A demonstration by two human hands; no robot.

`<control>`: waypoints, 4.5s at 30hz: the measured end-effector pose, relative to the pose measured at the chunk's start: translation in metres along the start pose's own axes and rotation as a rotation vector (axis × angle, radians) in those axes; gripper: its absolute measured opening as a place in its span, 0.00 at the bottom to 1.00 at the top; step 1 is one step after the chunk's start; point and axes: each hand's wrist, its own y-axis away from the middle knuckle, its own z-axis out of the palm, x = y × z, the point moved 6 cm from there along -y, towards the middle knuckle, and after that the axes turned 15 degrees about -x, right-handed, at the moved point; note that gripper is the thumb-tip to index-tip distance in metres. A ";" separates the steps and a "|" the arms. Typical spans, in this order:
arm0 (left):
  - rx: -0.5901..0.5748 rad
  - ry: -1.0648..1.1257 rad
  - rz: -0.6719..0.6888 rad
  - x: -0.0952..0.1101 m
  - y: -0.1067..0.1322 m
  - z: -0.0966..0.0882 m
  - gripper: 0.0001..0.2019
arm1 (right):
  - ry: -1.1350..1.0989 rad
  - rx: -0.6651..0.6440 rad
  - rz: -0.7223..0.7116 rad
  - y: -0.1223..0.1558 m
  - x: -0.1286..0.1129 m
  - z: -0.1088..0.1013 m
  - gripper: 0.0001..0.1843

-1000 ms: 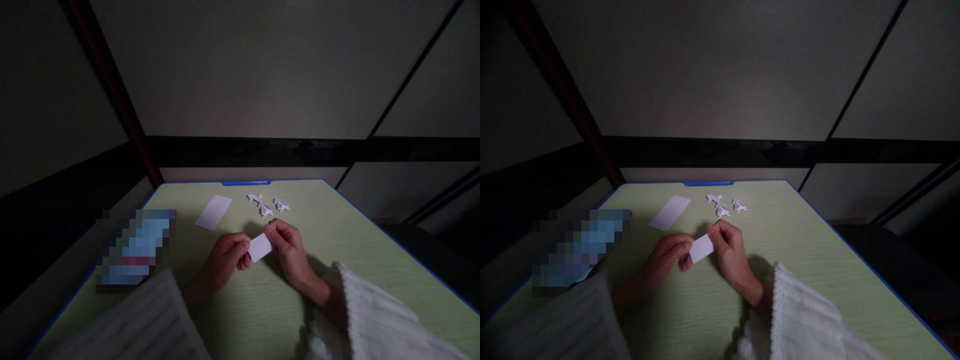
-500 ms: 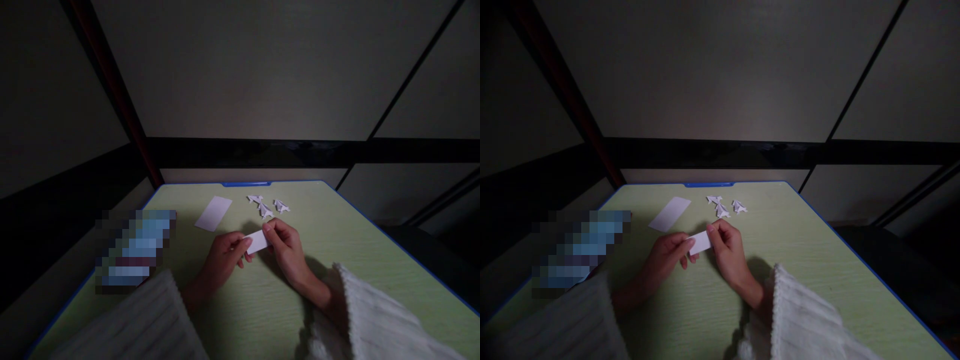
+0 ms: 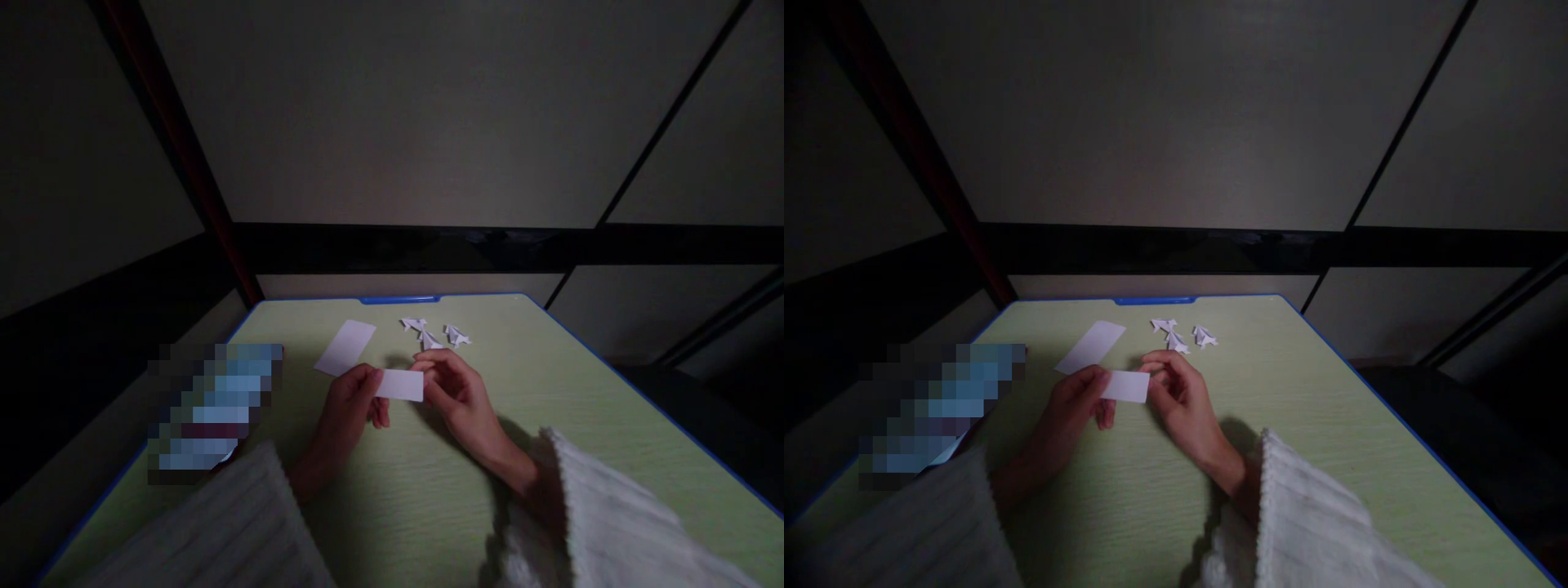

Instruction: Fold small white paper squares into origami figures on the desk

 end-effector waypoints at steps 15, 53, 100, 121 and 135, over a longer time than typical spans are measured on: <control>0.061 -0.028 0.024 0.003 -0.001 -0.006 0.07 | 0.492 -0.190 -0.113 0.004 -0.016 0.010 0.09; -0.372 0.122 -0.031 0.003 0.005 0.028 0.11 | -0.425 -0.406 0.153 0.006 0.009 0.033 0.13; 0.056 -0.105 -0.017 0.004 0.001 -0.002 0.06 | -0.231 -0.064 0.283 0.000 0.021 0.008 0.13; 0.039 -0.090 -0.003 0.001 0.001 -0.003 0.08 | -0.118 -0.084 0.276 0.000 0.023 0.006 0.17; 0.058 -0.018 0.026 -0.001 -0.001 -0.005 0.05 | -0.180 -0.107 0.267 -0.001 0.024 0.007 0.16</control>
